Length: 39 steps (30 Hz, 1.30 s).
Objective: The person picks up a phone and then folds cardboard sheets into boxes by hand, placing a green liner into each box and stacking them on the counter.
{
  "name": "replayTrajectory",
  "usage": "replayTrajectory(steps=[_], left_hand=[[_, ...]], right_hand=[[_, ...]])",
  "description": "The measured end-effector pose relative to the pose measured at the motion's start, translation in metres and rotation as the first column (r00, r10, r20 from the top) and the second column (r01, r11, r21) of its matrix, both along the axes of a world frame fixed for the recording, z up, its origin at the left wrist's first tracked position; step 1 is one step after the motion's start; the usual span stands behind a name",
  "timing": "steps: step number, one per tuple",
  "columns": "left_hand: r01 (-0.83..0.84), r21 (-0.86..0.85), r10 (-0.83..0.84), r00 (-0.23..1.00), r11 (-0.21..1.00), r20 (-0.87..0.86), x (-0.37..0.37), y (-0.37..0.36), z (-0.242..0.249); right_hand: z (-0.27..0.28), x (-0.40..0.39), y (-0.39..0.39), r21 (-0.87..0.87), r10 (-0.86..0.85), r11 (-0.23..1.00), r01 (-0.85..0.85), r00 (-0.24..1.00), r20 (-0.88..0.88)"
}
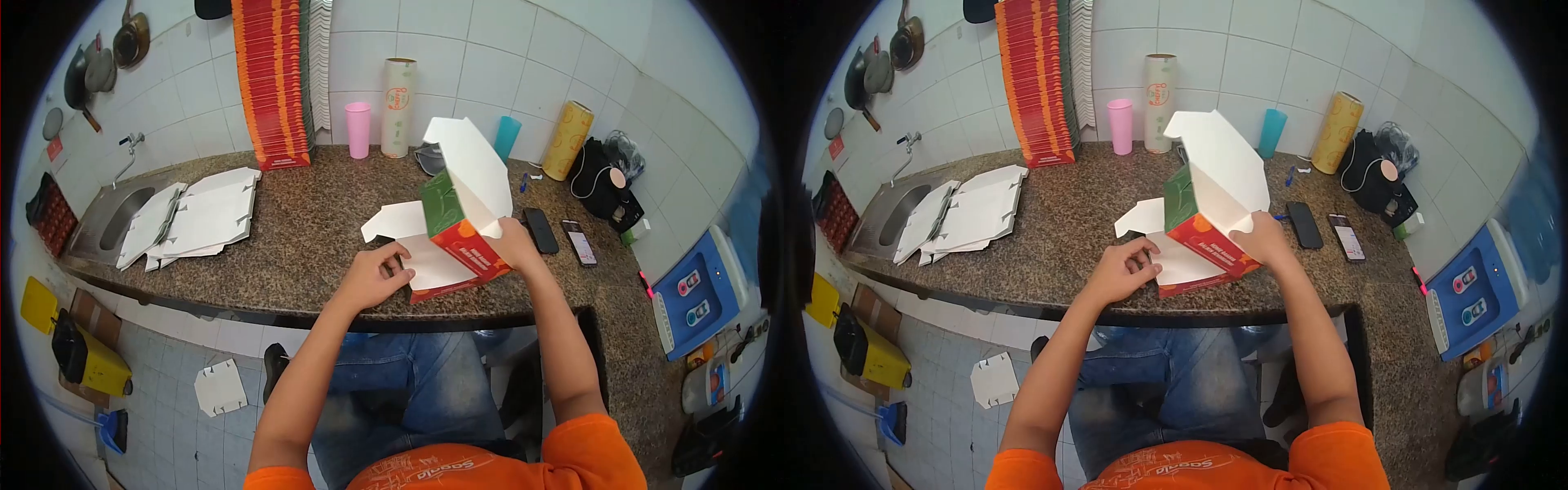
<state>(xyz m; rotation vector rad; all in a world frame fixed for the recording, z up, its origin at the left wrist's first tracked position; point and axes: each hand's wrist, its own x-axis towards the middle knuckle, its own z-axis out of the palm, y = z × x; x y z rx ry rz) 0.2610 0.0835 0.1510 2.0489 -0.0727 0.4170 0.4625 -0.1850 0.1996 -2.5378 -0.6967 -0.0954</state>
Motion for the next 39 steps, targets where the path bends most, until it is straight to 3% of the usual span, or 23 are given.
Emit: replayTrajectory(steps=[4, 6, 7, 9, 12, 15, 25, 30, 39], left_hand=[[-0.017, -0.047, 0.019, 0.998, 0.999, 0.055, 0.0, -0.005, -0.001], [-0.007, -0.013, 0.008, 0.999, 1.0, 0.052, 0.0, -0.004, -0.001], [-0.007, -0.013, 0.007, 0.999, 1.0, 0.049, 0.001, -0.004, -0.001], [0.016, -0.027, -0.014, 0.998, 1.0, 0.068, 0.004, -0.004, -0.003], [-0.022, -0.041, 0.023, 0.999, 0.999, 0.026, 0.007, -0.002, -0.007], [-0.064, -0.04, 0.068, 0.994, 0.997, 0.088, 0.011, -0.002, -0.012], [-0.037, -0.105, 0.047, 0.995, 0.994, 0.092, 0.01, -0.005, -0.013], [-0.063, -0.067, 0.07, 0.991, 0.996, 0.114, 0.013, -0.004, -0.016], [-0.105, 0.005, 0.105, 0.994, 0.994, -0.011, 0.005, -0.007, 0.003]], right_hand=[[0.002, -0.003, 0.005, 0.03, 0.003, 1.0, -0.003, 1.0, -0.02], [0.011, -0.007, 0.009, 0.235, 0.046, 0.972, 0.005, 0.976, -0.212], [0.011, -0.004, 0.012, 0.235, 0.045, 0.972, 0.007, 0.976, -0.215], [0.008, 0.003, 0.017, -0.022, 0.0, 1.0, 0.001, 1.0, 0.031], [0.009, 0.004, 0.017, -0.092, 0.002, 0.996, 0.001, 0.999, 0.037], [0.013, 0.003, 0.008, -0.11, 0.086, 0.99, -0.086, 0.996, -0.005], [0.011, -0.007, 0.0, -0.22, 0.06, 0.974, -0.056, 0.998, 0.011], [0.005, -0.003, 0.0, -0.271, 0.118, 0.959, -0.085, 0.987, 0.107], [0.011, -0.001, 0.002, -0.321, 0.114, 0.943, -0.083, 0.99, 0.079]])
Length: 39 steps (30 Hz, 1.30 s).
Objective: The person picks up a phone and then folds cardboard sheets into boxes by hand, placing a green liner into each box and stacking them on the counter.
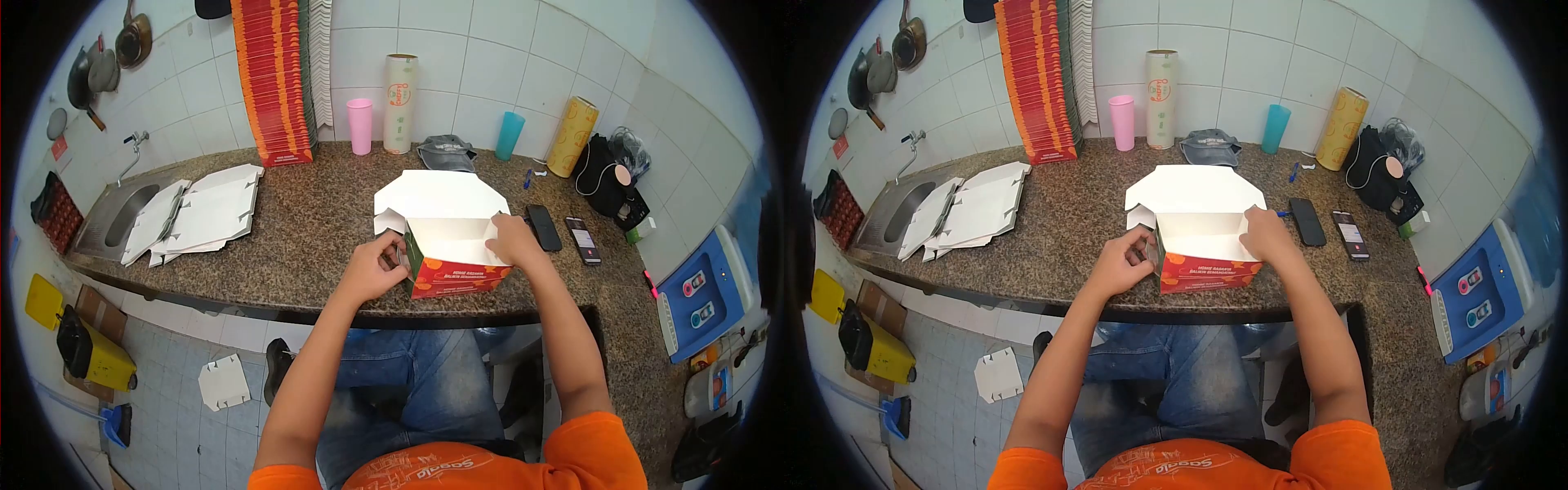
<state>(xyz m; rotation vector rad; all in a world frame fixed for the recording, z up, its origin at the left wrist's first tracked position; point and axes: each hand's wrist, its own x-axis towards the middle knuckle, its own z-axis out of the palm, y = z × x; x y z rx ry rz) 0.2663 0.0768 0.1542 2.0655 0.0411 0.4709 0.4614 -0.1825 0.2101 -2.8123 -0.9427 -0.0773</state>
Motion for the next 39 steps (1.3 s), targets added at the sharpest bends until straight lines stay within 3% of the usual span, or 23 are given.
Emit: replayTrajectory(steps=[4, 6, 7, 9, 10, 12, 13, 15, 18, 25, 28, 30, 31, 33, 35, 37, 39], left_hand=[[0.095, 0.042, -0.101, 0.98, 0.995, 0.171, -0.001, -0.005, -0.012], [-0.016, 0.241, -0.059, 0.952, 0.97, 0.301, -0.006, -0.013, -0.017], [-0.015, 0.24, -0.059, 0.953, 0.971, 0.296, -0.006, -0.02, -0.017], [-0.113, -0.074, 0.122, 0.984, 0.991, 0.131, -0.007, -0.033, -0.016], [-0.113, -0.074, 0.122, 0.984, 0.991, 0.129, -0.008, -0.035, -0.014], [-0.229, 0.16, 0.22, 0.973, 0.96, 0.071, -0.01, -0.041, -0.008], [-0.226, 0.159, 0.217, 0.974, 0.961, 0.07, -0.012, -0.047, -0.003], [-0.194, -0.229, 0.216, 0.974, 0.954, 0.074, -0.017, -0.055, 0.005], [-0.164, -0.117, 0.174, 0.982, 0.979, 0.078, -0.013, -0.048, -0.003], [-0.2, -0.069, 0.205, 0.976, 0.977, 0.076, -0.012, -0.053, -0.005], [-0.216, -0.148, 0.233, 0.966, 0.965, 0.109, -0.02, -0.056, -0.007], [-0.325, -0.146, 0.351, 0.908, 0.934, 0.226, -0.035, -0.057, -0.009], [-0.347, -0.154, 0.375, 0.9, 0.925, 0.222, -0.049, -0.058, -0.01], [-0.378, -0.271, 0.443, 0.863, 0.885, 0.244, -0.089, -0.06, -0.011], [-0.438, -0.321, 0.515, 0.83, 0.84, 0.215, -0.137, -0.058, -0.028], [-0.537, -0.376, 0.623, 0.766, 0.755, 0.157, -0.188, -0.049, -0.068], [-0.7, -0.441, 0.771, 0.636, 0.561, -0.03, -0.238, -0.039, -0.103]], right_hand=[[-0.014, 0.002, 0.004, 0.115, -0.006, 0.993, 0.0, 0.999, 0.051], [-0.018, 0.001, 0.009, 0.103, -0.061, 0.993, 0.053, 0.995, 0.077], [-0.018, -0.002, 0.01, 0.102, -0.061, 0.993, 0.053, 0.996, 0.072], [-0.014, -0.004, 0.013, 0.091, -0.039, 0.995, 0.031, 0.996, 0.08], [-0.015, -0.004, 0.014, 0.09, -0.038, 0.995, 0.031, 0.996, 0.077], [-0.016, -0.003, 0.015, 0.05, -0.029, 0.998, 0.024, 0.993, 0.117], [-0.015, -0.002, 0.015, 0.049, -0.032, 0.998, 0.026, 0.993, 0.115], [-0.012, -0.001, 0.016, -0.012, 0.006, 1.0, -0.005, 0.997, 0.079], [-0.007, -0.005, 0.018, -0.019, -0.012, 1.0, 0.013, 0.999, 0.035], [-0.018, -0.007, 0.011, 0.016, 0.042, 0.999, -0.043, 0.997, 0.061], [-0.01, -0.009, 0.012, 0.032, 0.03, 0.999, -0.032, 0.998, 0.055], [-0.003, -0.015, 0.011, 0.153, -0.021, 0.988, 0.024, 1.0, -0.018], [0.004, -0.02, 0.011, 0.144, 0.003, 0.99, 0.0, 1.0, -0.019], [0.015, -0.032, 0.01, 0.068, -0.119, 0.99, 0.122, 0.992, -0.049], [0.015, -0.052, 0.005, 0.357, -0.15, 0.93, 0.084, 0.975, 0.162], [0.016, -0.07, 0.007, 0.614, -0.071, 0.766, -0.192, 0.923, 0.378], [0.029, -0.12, 0.021, 0.723, 0.051, 0.618, -0.309, 0.933, 0.355]])
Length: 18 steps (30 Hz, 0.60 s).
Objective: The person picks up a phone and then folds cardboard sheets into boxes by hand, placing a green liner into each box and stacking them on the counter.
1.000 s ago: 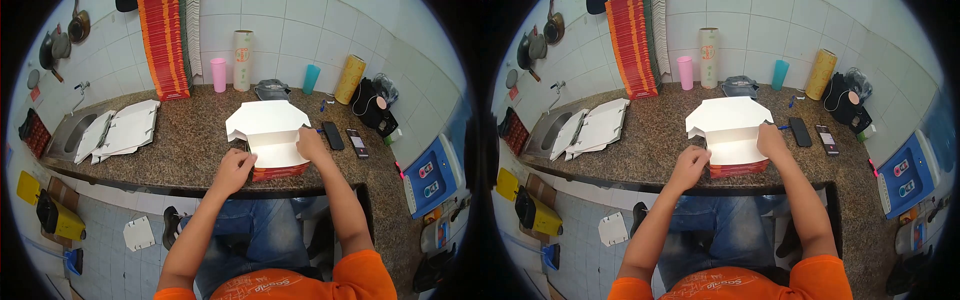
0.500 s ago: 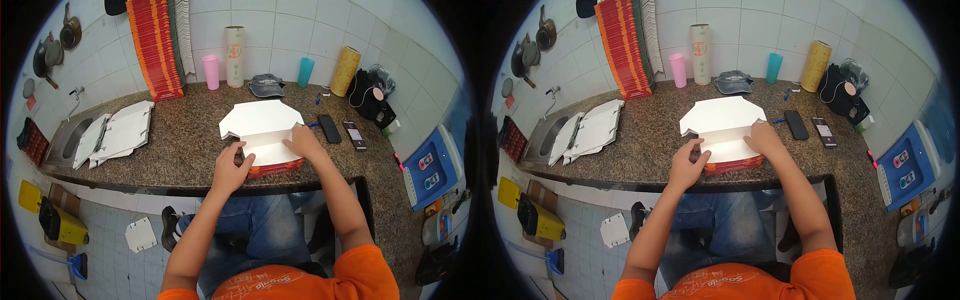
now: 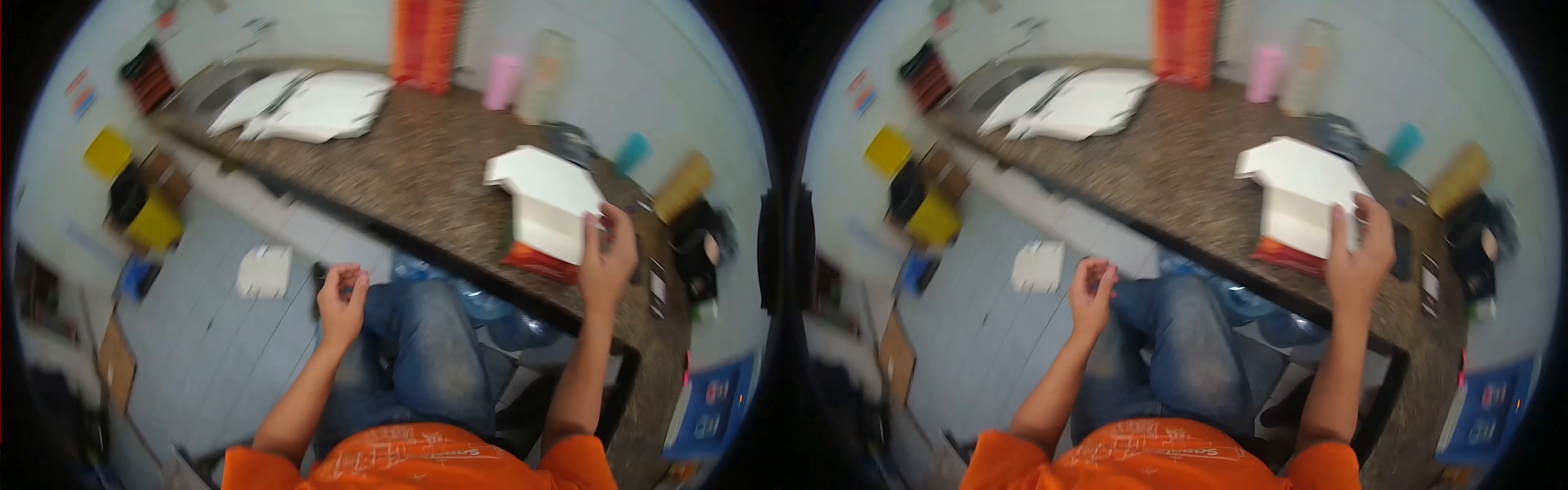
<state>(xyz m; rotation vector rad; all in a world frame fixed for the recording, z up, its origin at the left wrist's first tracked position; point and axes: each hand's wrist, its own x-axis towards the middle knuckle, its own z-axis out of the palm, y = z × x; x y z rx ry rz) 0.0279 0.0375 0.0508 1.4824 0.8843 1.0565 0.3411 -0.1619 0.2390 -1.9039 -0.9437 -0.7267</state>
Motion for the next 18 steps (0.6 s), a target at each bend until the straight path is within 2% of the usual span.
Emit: replayTrajectory(steps=[2, 4, 6, 7, 8, 10, 11, 13, 14, 16, 18], left_hand=[[-0.184, 0.109, 0.19, 0.981, 0.977, -0.045, -0.051, 0.022, -0.051], [-0.306, -0.009, 0.301, 0.943, 0.952, -0.141, -0.095, 0.046, -0.083], [-0.407, -0.087, 0.382, 0.9, 0.909, -0.211, -0.132, 0.079, -0.124], [-0.446, -0.16, 0.395, 0.877, 0.881, -0.272, -0.144, 0.097, -0.149], [-0.469, -0.171, 0.421, 0.87, 0.867, -0.256, -0.156, 0.115, -0.177], [-0.516, -0.212, 0.331, 0.761, 0.83, -0.557, -0.18, 0.152, -0.242], [-0.537, -0.234, 0.345, 0.761, 0.811, -0.549, -0.189, 0.168, -0.272], [-0.425, -0.325, 0.04, 0.656, 0.845, -0.754, -0.208, 0.193, -0.34], [-0.445, -0.359, 0.033, 0.664, 0.82, -0.747, -0.218, 0.205, -0.382], [-0.32, -0.47, -0.207, 0.602, 0.823, -0.772, -0.235, 0.234, -0.458], [-0.376, -0.529, -0.223, 0.613, 0.761, -0.758, -0.248, 0.262, -0.494]], right_hand=[[-0.004, -0.047, 0.015, -0.028, 0.229, 0.973, -0.229, 0.973, -0.008], [-0.024, -0.102, 0.032, -0.012, 0.382, 0.915, -0.402, 0.878, -0.289], [-0.044, -0.133, 0.051, -0.251, 0.639, 0.711, -0.657, 0.752, -0.16], [-0.061, -0.143, 0.058, -0.342, 0.683, 0.608, -0.717, 0.691, -0.235], [-0.082, -0.15, 0.066, -0.426, 0.707, 0.494, -0.758, 0.635, -0.31], [-0.129, -0.149, 0.078, -0.585, 0.612, 0.332, -0.741, 0.64, -0.464], [-0.154, -0.146, 0.081, -0.603, 0.624, 0.3, -0.739, 0.63, -0.462], [-0.202, -0.137, 0.082, -0.737, 0.485, 0.27, -0.62, 0.748, -0.452], [-0.224, -0.134, 0.081, -0.752, 0.491, 0.226, -0.619, 0.739, -0.461], [-0.261, -0.128, 0.082, -0.721, 0.252, 0.243, -0.649, 0.76, -0.599], [-0.283, -0.133, 0.09, -0.783, 0.231, 0.196, -0.591, 0.804, -0.549]])
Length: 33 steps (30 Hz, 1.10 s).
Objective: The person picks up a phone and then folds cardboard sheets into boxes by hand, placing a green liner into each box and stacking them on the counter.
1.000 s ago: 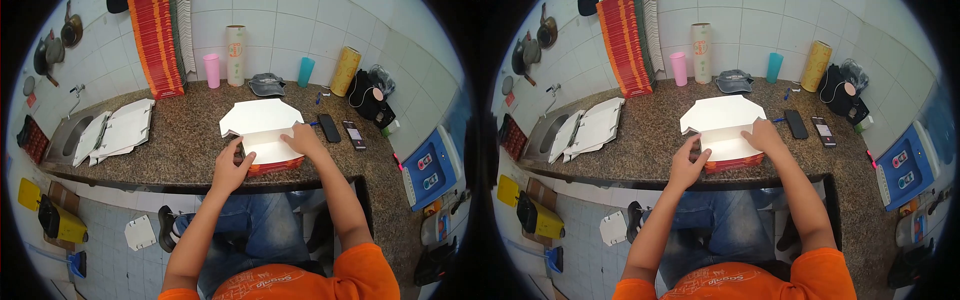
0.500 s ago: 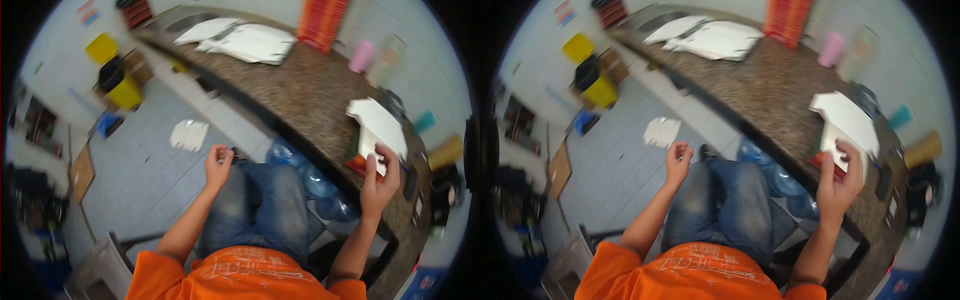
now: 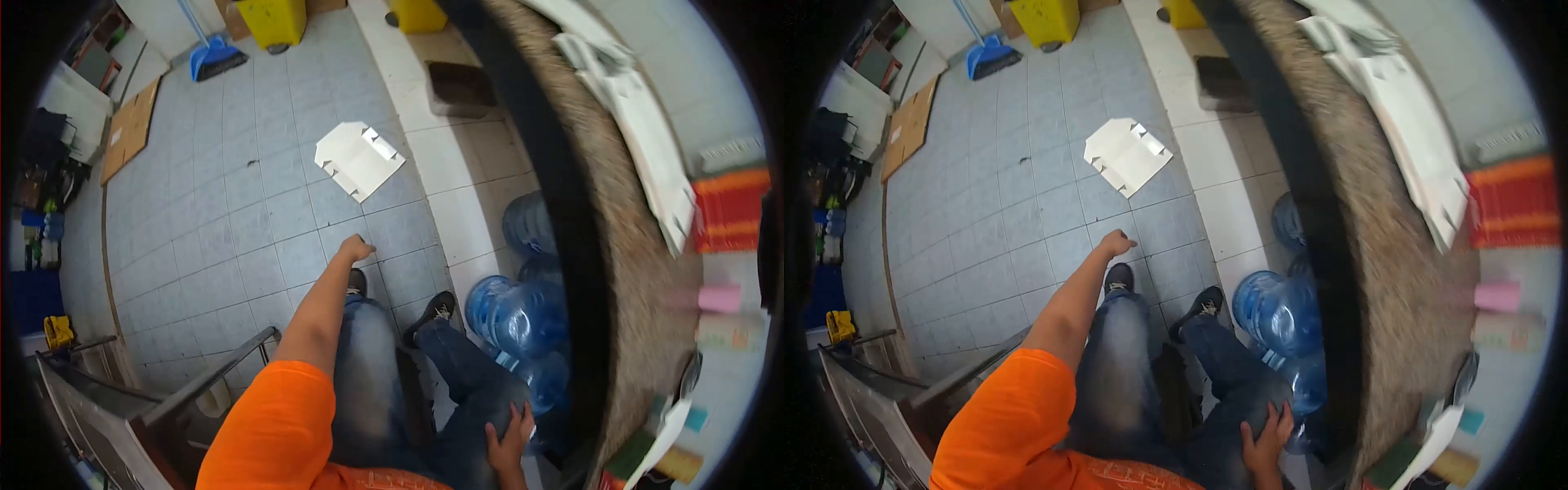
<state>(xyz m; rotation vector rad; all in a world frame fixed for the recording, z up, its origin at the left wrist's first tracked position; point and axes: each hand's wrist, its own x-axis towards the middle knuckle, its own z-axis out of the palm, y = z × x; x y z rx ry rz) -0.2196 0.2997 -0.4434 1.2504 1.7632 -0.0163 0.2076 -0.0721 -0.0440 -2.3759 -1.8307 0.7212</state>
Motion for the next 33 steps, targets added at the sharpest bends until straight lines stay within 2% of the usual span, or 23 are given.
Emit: replayTrajectory(steps=[2, 4, 5, 6, 7, 9, 10, 12, 13, 15, 16, 18, 19, 20, 22, 23, 25, 26, 28, 29, 30, 31, 33], left_hand=[[-0.355, 0.071, 0.35, 0.934, 0.932, 0.075, -0.012, 0.027, -0.052], [-0.187, -0.104, 0.198, 0.974, 0.977, 0.107, -0.031, 0.066, -0.065], [0.064, -0.04, -0.07, 0.981, 0.997, -0.183, -0.027, 0.07, -0.048], [0.324, -0.047, -0.309, 0.835, 0.945, -0.456, -0.02, 0.075, -0.042], [0.317, -0.066, -0.313, 0.841, 0.946, -0.442, -0.026, 0.077, -0.087], [0.532, 0.327, -0.2, 0.708, 0.781, -0.677, -0.043, 0.088, -0.175], [0.528, 0.316, -0.212, 0.714, 0.788, -0.667, -0.048, 0.098, -0.192], [0.656, 0.338, -0.222, 0.618, 0.675, -0.755, -0.055, 0.116, -0.217], [0.654, 0.329, -0.24, 0.624, 0.682, -0.744, -0.055, 0.123, -0.211], [0.638, 0.117, -0.429, 0.63, 0.761, -0.647, -0.052, 0.132, -0.18], [0.638, 0.106, -0.438, 0.63, 0.762, -0.641, -0.052, 0.13, -0.178], [0.643, 0.249, -0.368, 0.666, 0.724, -0.649, -0.058, 0.136, -0.163], [0.628, 0.417, -0.279, 0.717, 0.658, -0.64, -0.06, 0.137, -0.15], [0.634, 0.427, -0.268, 0.71, 0.645, -0.651, -0.063, 0.138, -0.134], [0.408, 0.788, -0.124, 0.909, 0.462, -0.398, -0.057, 0.138, -0.069], [0.301, 0.891, -0.099, 0.953, 0.339, -0.285, -0.05, 0.136, -0.009], [0.118, 0.972, -0.159, 0.983, 0.201, -0.087, -0.043, 0.117, 0.083], [0.055, 0.977, -0.219, 0.976, 0.207, -0.008, -0.04, 0.097, 0.131], [0.018, 0.97, -0.399, 0.913, 0.244, 0.083, -0.032, 0.049, 0.232], [0.053, 0.964, -0.504, 0.859, 0.26, 0.089, -0.025, 0.02, 0.284], [0.18, 0.948, -0.613, 0.79, 0.261, 0.019, -0.016, -0.011, 0.329], [0.164, 0.958, -0.687, 0.725, 0.236, 0.045, -0.006, -0.045, 0.375], [0.099, 0.972, -0.798, 0.591, 0.213, 0.115, 0.011, -0.111, 0.454]], right_hand=[[-0.016, -0.004, 0.024, -0.054, -0.002, 0.999, 0.006, 0.997, 0.076], [-0.023, -0.007, 0.051, -0.162, -0.049, 0.984, 0.076, 0.985, 0.164], [-0.026, -0.014, 0.068, -0.19, -0.043, 0.979, 0.076, 0.984, 0.172], [-0.026, -0.023, 0.084, -0.242, 0.028, 0.97, 0.031, 0.972, 0.235], [-0.029, -0.028, 0.102, -0.293, 0.106, 0.956, -0.017, 0.951, 0.291], [-0.039, -0.026, 0.122, -0.331, 0.139, 0.943, -0.033, 0.943, 0.302], [-0.044, -0.027, 0.13, -0.352, 0.152, 0.935, -0.036, 0.939, 0.31], [-0.05, -0.023, 0.146, -0.373, 0.17, 0.927, -0.046, 0.937, 0.305], [-0.051, -0.021, 0.152, -0.378, 0.184, 0.924, -0.062, 0.938, 0.294], [-0.052, -0.022, 0.157, -0.424, 0.2, 0.904, -0.05, 0.927, 0.317], [-0.052, -0.023, 0.159, -0.436, 0.213, 0.899, -0.05, 0.919, 0.333], [-0.048, -0.026, 0.161, -0.434, 0.208, 0.899, -0.052, 0.924, 0.321], [-0.048, -0.027, 0.161, -0.422, 0.196, 0.905, -0.049, 0.929, 0.313], [-0.047, -0.027, 0.158, -0.401, 0.185, 0.915, -0.048, 0.933, 0.31], [-0.045, -0.024, 0.149, -0.362, 0.263, 0.922, -0.138, 0.908, 0.325], [-0.042, -0.028, 0.146, -0.323, 0.242, 0.937, -0.131, 0.91, 0.336], [-0.032, -0.041, 0.145, -0.352, 0.167, 0.934, -0.066, 0.95, 0.265], [-0.033, -0.048, 0.144, -0.299, 0.154, 0.952, -0.069, 0.951, 0.268], [-0.032, -0.072, 0.147, 0.079, 0.309, 0.948, -0.307, 0.951, -0.011], [-0.018, -0.097, 0.154, 0.249, 0.339, 0.914, -0.32, 0.94, -0.036], [0.0, -0.124, 0.164, 0.41, 0.371, 0.855, -0.318, 0.927, -0.055], [0.028, -0.147, 0.173, 0.461, 0.361, 0.836, -0.299, 0.931, -0.05], [0.09, -0.174, 0.17, 0.674, 0.465, 0.657, -0.338, 0.885, -0.008]])
